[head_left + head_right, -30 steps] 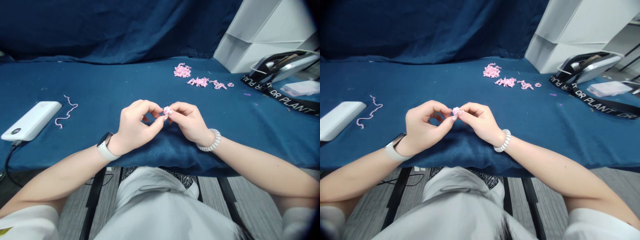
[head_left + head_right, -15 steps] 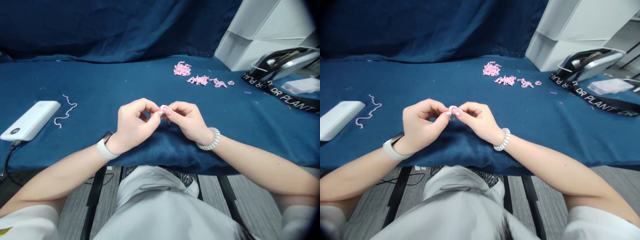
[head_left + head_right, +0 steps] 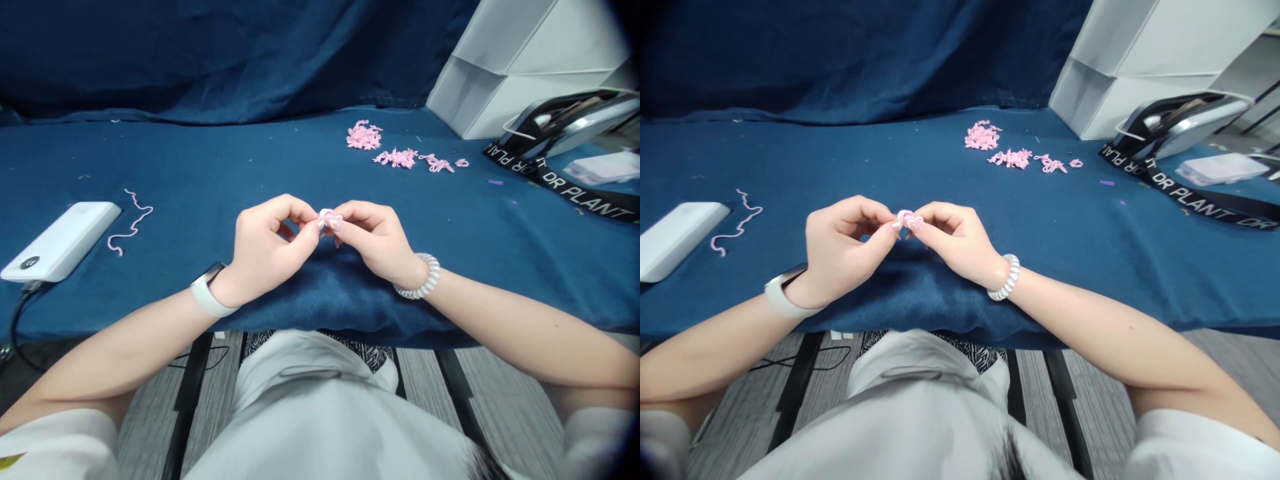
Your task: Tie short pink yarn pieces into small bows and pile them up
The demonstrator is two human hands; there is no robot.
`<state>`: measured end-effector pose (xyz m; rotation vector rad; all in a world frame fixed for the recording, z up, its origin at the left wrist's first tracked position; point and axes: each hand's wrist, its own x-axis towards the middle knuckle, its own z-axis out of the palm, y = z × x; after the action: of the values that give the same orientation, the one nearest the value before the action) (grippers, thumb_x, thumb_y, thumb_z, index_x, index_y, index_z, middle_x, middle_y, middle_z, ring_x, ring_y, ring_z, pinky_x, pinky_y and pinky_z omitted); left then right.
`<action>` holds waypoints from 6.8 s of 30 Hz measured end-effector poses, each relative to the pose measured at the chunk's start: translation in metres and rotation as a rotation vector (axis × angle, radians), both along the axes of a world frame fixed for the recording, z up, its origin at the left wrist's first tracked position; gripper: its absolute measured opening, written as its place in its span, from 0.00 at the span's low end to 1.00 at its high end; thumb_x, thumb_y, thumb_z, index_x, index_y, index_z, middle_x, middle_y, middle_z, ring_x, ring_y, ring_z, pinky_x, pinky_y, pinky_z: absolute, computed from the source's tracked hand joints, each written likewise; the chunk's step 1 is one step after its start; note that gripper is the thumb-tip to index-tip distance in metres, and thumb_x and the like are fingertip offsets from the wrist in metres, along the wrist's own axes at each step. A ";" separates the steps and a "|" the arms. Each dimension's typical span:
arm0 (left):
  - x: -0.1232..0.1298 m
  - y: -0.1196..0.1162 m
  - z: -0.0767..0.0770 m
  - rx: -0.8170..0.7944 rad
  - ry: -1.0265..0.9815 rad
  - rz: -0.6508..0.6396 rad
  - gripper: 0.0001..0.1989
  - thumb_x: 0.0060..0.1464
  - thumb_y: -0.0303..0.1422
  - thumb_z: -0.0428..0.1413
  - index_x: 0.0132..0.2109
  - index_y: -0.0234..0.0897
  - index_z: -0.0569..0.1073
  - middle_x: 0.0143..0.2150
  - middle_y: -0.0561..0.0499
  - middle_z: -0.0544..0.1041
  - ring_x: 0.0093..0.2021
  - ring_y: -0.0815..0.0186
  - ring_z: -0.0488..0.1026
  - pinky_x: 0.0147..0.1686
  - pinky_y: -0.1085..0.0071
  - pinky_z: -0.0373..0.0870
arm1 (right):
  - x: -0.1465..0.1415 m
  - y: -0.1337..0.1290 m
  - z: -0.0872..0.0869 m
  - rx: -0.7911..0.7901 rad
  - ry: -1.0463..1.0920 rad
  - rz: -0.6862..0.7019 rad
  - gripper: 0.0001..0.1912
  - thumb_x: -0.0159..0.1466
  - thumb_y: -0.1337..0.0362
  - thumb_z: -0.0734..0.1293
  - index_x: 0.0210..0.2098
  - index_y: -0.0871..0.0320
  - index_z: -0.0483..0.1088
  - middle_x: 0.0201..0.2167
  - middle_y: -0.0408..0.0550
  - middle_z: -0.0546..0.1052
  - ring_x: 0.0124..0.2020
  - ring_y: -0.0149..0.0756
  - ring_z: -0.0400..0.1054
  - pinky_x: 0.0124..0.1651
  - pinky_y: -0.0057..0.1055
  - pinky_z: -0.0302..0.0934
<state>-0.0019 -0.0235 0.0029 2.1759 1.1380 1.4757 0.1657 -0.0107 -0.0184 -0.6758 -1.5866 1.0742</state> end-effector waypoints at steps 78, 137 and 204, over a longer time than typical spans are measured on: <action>-0.007 0.004 -0.006 0.526 0.336 -0.028 0.04 0.50 0.24 0.58 0.35 0.35 0.73 0.29 0.51 0.77 0.32 0.67 0.73 0.36 0.70 0.71 | 0.006 0.000 0.001 0.295 -0.195 -0.168 0.06 0.61 0.66 0.68 0.37 0.61 0.76 0.33 0.47 0.79 0.32 0.28 0.72 0.35 0.24 0.66; -0.010 0.000 0.016 -0.127 0.124 -0.186 0.04 0.50 0.28 0.56 0.30 0.34 0.75 0.27 0.52 0.77 0.24 0.72 0.72 0.22 0.78 0.67 | 0.009 0.000 0.001 0.462 -0.122 -0.148 0.03 0.58 0.71 0.70 0.29 0.58 0.75 0.30 0.44 0.79 0.33 0.31 0.74 0.38 0.28 0.70; -0.014 0.001 0.019 -0.071 0.244 -0.092 0.04 0.47 0.31 0.59 0.27 0.37 0.74 0.22 0.56 0.75 0.20 0.74 0.68 0.20 0.78 0.63 | 0.008 -0.002 0.005 0.269 -0.179 -0.056 0.06 0.61 0.65 0.68 0.30 0.63 0.73 0.28 0.47 0.77 0.29 0.29 0.69 0.33 0.26 0.64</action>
<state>-0.0161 -0.0230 0.0224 2.3726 1.1284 1.1385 0.1736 -0.0125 -0.0130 -0.6428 -1.8150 0.7570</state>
